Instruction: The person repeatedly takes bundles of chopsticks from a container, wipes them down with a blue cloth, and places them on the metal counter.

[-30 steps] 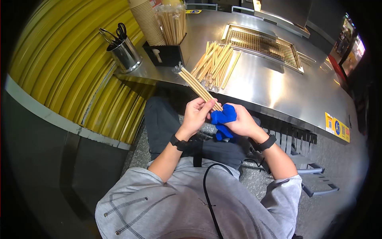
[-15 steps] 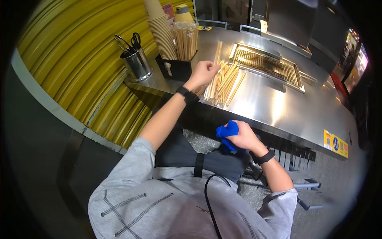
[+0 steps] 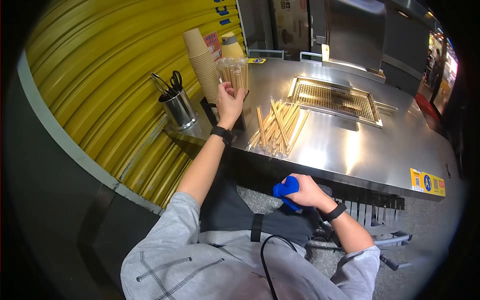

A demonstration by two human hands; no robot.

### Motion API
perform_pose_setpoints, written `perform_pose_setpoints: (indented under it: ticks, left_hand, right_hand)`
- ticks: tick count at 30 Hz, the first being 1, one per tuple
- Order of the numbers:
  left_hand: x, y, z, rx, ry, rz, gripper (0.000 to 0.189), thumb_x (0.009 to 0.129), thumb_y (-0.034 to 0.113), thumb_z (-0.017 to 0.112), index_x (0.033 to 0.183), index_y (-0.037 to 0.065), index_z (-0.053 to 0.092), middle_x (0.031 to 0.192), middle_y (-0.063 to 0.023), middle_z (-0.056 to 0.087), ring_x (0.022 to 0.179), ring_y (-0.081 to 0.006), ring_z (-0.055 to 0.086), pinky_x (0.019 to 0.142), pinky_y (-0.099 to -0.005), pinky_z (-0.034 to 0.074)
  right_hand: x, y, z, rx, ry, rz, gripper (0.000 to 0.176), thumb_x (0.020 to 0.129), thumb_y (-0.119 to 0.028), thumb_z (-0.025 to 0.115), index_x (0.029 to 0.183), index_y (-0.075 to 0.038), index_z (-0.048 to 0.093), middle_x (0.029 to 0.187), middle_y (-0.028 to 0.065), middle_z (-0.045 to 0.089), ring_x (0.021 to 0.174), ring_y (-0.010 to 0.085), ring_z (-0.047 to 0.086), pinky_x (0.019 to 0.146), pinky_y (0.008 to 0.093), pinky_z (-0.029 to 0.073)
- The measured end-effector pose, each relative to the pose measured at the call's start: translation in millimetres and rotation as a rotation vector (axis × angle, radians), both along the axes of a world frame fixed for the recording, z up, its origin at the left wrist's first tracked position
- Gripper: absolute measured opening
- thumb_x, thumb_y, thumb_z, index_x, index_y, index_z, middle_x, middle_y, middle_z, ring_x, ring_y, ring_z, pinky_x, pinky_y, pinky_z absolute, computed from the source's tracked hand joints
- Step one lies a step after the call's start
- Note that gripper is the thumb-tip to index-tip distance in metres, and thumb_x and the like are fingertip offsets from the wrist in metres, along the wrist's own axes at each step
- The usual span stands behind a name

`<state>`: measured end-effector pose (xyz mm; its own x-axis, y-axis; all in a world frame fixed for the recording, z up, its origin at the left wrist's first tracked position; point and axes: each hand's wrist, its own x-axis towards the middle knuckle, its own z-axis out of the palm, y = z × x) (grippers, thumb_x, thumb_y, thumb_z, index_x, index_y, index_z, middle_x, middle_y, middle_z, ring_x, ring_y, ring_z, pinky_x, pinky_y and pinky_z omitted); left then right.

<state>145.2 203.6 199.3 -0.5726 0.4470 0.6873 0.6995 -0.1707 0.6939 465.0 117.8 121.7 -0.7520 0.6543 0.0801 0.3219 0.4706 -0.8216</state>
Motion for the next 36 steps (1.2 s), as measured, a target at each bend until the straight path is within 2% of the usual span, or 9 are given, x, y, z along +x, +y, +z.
perform_pose_setpoints:
  ticks: [9,14,15,18,24,28,29,32,36]
  left_hand:
    - [-23.7,12.8,7.2,-0.129,0.151,-0.049,0.030,0.081,0.025,0.072,0.094,0.001,0.061,0.074,-0.0048,0.063,0.062,-0.0142,0.056,0.062,-0.0298,0.047]
    - [-22.8,8.5,13.9,0.037,0.192,0.008,0.020,0.087,0.018,0.064,0.091,0.000,0.059,0.075,-0.0093,0.061,0.069,-0.0170,0.056,0.064,-0.0298,0.046]
    - [-29.6,13.7,14.5,0.040,0.135,-0.046,0.023,0.087,0.022,0.062,0.091,0.000,0.056,0.074,-0.0152,0.058,0.068,-0.0244,0.057,0.064,-0.0364,0.047]
    - [-31.3,15.2,26.1,0.177,0.165,-0.040,0.022,0.090,0.018,0.062,0.100,-0.001,0.056,0.076,-0.0084,0.059,0.061,-0.0185,0.052,0.061,-0.0325,0.046]
    - [-16.8,-6.5,56.4,0.337,0.137,-0.030,0.023,0.092,0.015,0.061,0.106,-0.002,0.055,0.086,-0.0071,0.057,0.076,-0.0133,0.052,0.069,-0.0286,0.045]
    - [20.3,-49.9,83.1,0.448,0.126,-0.110,0.021,0.094,0.015,0.060,0.105,-0.002,0.055,0.092,-0.0076,0.060,0.082,-0.0143,0.055,0.074,-0.0292,0.045]
    - [22.8,-56.7,81.4,0.470,0.152,-0.121,0.017,0.095,0.010,0.057,0.108,-0.001,0.052,0.095,-0.0082,0.061,0.088,-0.0152,0.058,0.079,-0.0290,0.046]
    - [53.0,-82.8,80.2,0.655,0.150,-0.337,0.016,0.096,0.004,0.054,0.110,-0.001,0.048,0.096,-0.0088,0.061,0.090,-0.0157,0.059,0.084,-0.0288,0.047]
    - [99.1,-125.7,53.3,0.408,0.034,-0.560,0.012,0.099,0.004,0.047,0.110,0.003,0.045,0.092,-0.0072,0.058,0.085,-0.0141,0.059,0.079,-0.0277,0.048]
  right_hand:
    - [1.2,0.9,-5.3,0.028,-0.022,0.011,0.027,0.074,-0.023,0.073,0.092,-0.004,0.067,0.083,0.0155,0.068,0.079,0.0279,0.068,0.074,0.0350,0.052]
    - [4.0,2.1,-9.7,0.037,0.036,0.039,0.031,0.074,-0.023,0.075,0.097,-0.004,0.067,0.087,0.0130,0.069,0.083,0.0223,0.068,0.078,0.0329,0.052]
    - [4.9,5.4,-11.6,0.049,0.013,0.049,0.032,0.074,-0.023,0.075,0.098,-0.004,0.066,0.088,0.0135,0.069,0.084,0.0229,0.068,0.079,0.0330,0.052]
    - [2.8,4.7,-13.1,0.101,-0.028,0.042,0.035,0.076,-0.023,0.074,0.102,-0.003,0.064,0.090,0.0149,0.069,0.085,0.0240,0.068,0.079,0.0336,0.052]
    - [-4.2,5.9,-27.9,-0.120,0.355,-0.153,0.035,0.089,-0.029,0.058,0.114,-0.004,0.058,0.100,0.0202,0.066,0.095,0.0368,0.064,0.083,0.0403,0.048]
    - [1.0,17.4,-24.9,-0.143,0.175,-0.296,0.061,0.101,-0.048,0.028,0.123,0.003,0.052,0.112,0.0191,0.063,0.108,0.0224,0.059,0.095,0.0363,0.043]
    - [0.0,20.1,-26.2,-0.143,0.153,-0.306,0.082,0.097,-0.063,0.011,0.124,0.003,0.052,0.117,0.0199,0.061,0.111,0.0242,0.057,0.097,0.0372,0.042]
    - [5.0,11.8,-2.8,-0.545,0.303,-0.252,0.088,0.094,-0.068,0.007,0.127,0.000,0.051,0.119,0.0167,0.060,0.112,0.0272,0.057,0.097,0.0374,0.043]
    - [6.1,15.3,2.3,-0.893,0.572,-0.187,0.090,0.091,-0.072,0.007,0.134,-0.003,0.045,0.119,0.0146,0.060,0.113,0.0249,0.056,0.100,0.0377,0.042]
